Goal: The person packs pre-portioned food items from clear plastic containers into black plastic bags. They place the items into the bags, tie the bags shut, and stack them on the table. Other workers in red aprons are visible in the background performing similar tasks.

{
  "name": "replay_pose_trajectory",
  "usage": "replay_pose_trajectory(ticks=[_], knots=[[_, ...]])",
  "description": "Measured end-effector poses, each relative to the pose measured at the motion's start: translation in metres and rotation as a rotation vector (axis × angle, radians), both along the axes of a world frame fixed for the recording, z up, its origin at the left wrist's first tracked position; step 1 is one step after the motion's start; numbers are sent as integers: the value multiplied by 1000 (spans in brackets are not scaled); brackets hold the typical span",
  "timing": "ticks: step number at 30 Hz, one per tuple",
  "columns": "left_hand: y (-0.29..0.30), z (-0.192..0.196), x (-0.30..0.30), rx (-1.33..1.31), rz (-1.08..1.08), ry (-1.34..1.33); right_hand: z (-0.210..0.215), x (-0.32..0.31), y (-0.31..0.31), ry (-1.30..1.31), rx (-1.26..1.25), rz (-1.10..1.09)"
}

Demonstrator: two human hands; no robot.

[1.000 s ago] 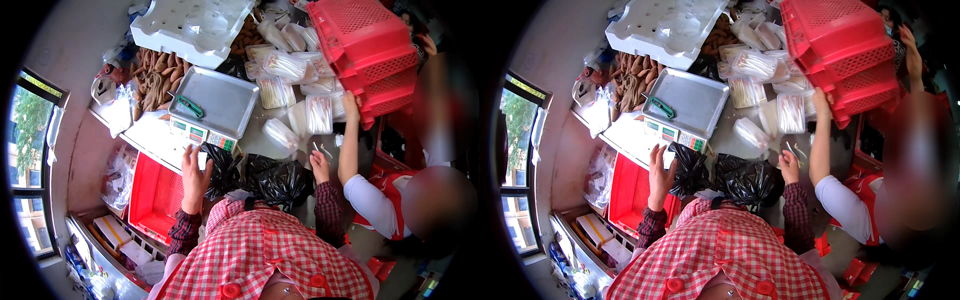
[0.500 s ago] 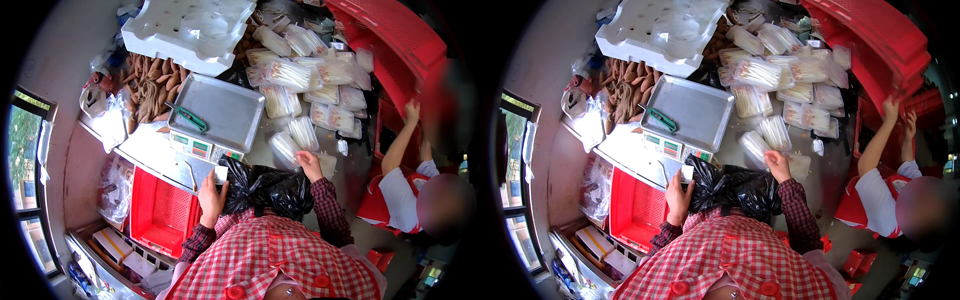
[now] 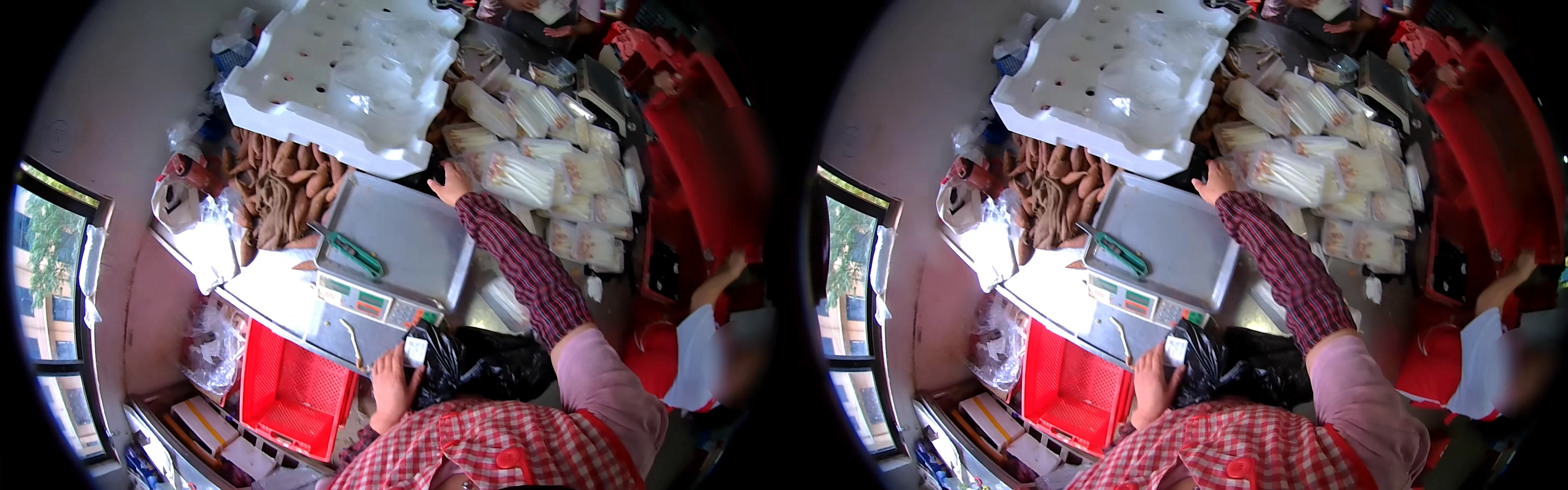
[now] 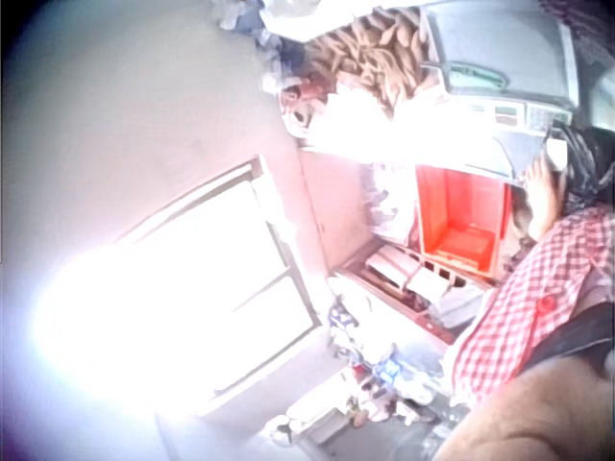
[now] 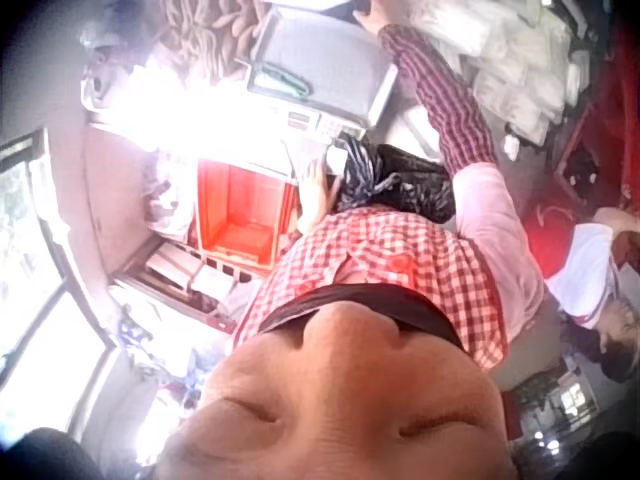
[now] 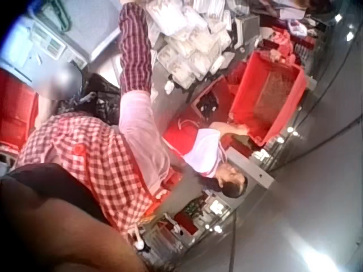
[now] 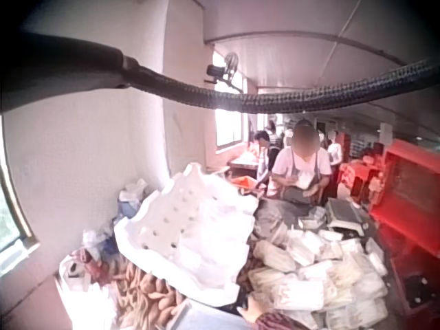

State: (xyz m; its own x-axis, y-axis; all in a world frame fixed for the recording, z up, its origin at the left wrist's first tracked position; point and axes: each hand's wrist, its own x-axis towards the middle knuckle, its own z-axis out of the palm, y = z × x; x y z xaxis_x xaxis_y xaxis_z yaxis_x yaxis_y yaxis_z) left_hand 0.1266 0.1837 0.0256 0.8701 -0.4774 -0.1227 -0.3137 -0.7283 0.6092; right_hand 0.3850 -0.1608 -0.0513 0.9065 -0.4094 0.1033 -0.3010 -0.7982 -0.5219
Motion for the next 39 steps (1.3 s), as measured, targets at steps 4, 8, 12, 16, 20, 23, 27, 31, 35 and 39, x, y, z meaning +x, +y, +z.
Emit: replay_pose_trajectory(ticks=[4,8,12,16,20,23,27,31,35,39], knots=[[2,-1,1,-58,37,-33,-50,82,-15,-63,28,134],[4,-1,2,-78,37,-26,-64,83,-25,185,62,1],[1,-1,2,-77,45,-38,-10,37,-26,65,-42,-50],[0,1,2,-72,34,0,78,-62,-19,-213,496,-60],[-1,26,12,-362,133,-56,119,-173,-20,-376,1094,-61],[-20,61,10,-708,27,329,136,-251,2,-420,715,-35],[-83,77,-23,-1179,-137,1045,178,-337,51,-406,-159,351],[-132,73,-50,-1118,164,1386,164,-415,76,-370,-158,229],[-151,52,-71,-1161,223,1485,133,-487,66,-404,-62,-91],[-157,46,-94,-1233,232,1348,103,-547,44,-429,173,-435]])
